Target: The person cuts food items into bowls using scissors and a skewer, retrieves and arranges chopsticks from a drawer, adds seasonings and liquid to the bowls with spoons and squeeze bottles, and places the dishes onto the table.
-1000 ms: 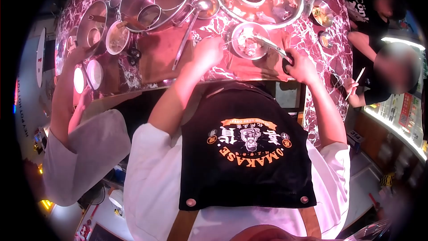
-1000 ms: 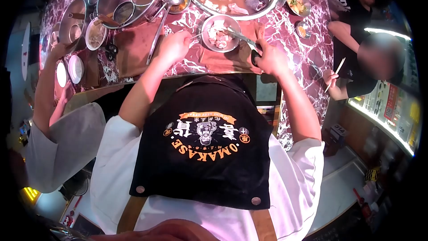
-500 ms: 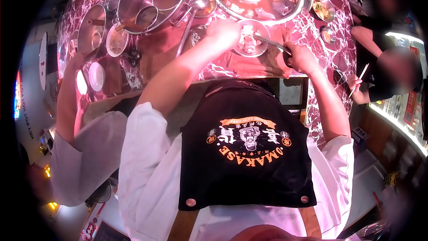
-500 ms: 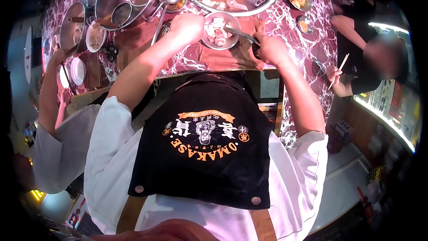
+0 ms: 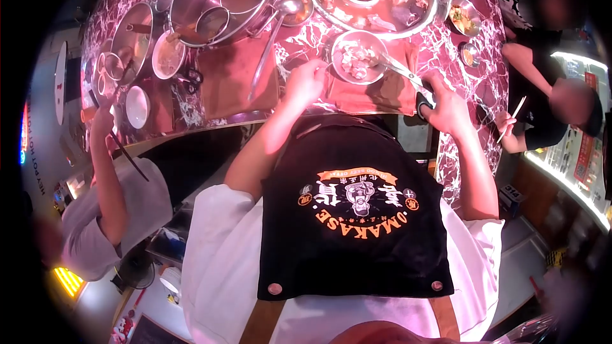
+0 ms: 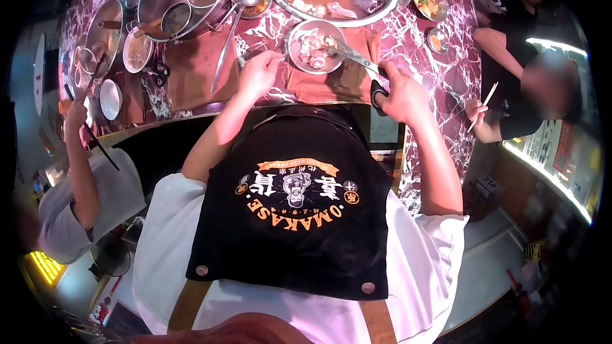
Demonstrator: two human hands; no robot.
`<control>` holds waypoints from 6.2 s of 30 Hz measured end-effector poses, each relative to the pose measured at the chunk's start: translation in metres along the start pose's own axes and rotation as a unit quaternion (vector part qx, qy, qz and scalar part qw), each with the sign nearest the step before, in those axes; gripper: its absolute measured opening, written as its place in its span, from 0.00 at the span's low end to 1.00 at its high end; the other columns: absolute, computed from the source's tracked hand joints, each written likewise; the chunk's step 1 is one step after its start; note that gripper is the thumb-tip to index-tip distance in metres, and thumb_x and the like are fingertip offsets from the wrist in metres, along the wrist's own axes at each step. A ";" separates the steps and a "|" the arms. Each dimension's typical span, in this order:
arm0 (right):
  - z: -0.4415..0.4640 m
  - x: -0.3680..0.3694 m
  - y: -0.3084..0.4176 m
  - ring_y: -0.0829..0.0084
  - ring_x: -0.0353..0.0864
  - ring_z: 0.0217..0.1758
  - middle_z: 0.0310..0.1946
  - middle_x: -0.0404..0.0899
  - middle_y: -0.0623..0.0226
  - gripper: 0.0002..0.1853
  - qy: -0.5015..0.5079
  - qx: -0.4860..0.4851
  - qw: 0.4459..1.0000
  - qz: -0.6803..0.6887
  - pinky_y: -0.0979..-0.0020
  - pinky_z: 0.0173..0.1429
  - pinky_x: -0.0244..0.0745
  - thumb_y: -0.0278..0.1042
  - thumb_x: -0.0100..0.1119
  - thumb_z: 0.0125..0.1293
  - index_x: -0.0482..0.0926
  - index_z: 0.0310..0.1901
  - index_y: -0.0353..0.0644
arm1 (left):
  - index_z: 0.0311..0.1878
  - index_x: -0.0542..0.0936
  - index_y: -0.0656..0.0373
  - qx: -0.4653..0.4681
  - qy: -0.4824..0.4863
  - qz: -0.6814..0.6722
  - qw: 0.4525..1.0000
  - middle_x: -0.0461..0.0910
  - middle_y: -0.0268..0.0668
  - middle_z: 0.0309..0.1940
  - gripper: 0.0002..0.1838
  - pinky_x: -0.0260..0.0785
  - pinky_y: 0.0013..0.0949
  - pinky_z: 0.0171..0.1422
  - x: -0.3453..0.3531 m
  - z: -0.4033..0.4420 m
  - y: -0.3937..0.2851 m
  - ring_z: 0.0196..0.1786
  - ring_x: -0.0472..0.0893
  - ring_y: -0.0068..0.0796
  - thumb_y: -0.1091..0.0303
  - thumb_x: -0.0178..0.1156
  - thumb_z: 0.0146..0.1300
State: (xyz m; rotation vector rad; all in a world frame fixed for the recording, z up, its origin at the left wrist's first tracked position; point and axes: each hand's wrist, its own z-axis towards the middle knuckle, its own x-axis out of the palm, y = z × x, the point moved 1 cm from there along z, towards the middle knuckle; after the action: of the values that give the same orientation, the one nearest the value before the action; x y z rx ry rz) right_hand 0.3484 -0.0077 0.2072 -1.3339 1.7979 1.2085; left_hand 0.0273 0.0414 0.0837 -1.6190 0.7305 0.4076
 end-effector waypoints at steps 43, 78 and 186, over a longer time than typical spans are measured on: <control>0.040 0.051 0.015 0.45 0.82 0.49 0.43 0.83 0.45 0.29 0.026 -0.013 1.000 0.006 0.50 0.52 0.76 0.41 0.64 0.56 0.71 0.61 0.49 | 0.47 0.85 0.50 0.065 0.029 0.041 0.997 0.85 0.47 0.38 0.11 0.76 0.47 0.47 0.010 0.015 0.013 0.43 0.84 0.49 0.63 0.55 0.67; 0.195 -0.011 -0.032 0.55 0.85 0.53 0.46 0.85 0.49 0.17 0.120 0.083 0.974 -0.176 0.59 0.56 0.81 0.34 0.55 0.61 0.84 0.48 0.36 | 0.39 0.88 0.58 0.087 0.217 0.357 0.904 0.87 0.47 0.38 0.13 0.78 0.43 0.47 0.068 0.221 -0.119 0.44 0.87 0.45 0.67 0.61 0.52; 0.161 0.069 -0.084 0.44 0.82 0.49 0.50 0.79 0.43 0.32 -0.083 0.101 0.985 0.108 0.51 0.52 0.77 0.38 0.62 0.56 0.67 0.64 0.44 | 0.45 0.85 0.64 0.013 0.032 -0.128 0.991 0.87 0.40 0.37 0.09 0.74 0.29 0.49 0.115 0.224 -0.022 0.40 0.84 0.27 0.72 0.59 0.67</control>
State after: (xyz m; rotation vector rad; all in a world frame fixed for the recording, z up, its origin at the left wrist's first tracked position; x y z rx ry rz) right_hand 0.3957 0.1026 0.0551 -0.9155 1.9216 1.1731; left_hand 0.1579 0.2341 -0.0143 -1.6811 0.5651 0.1605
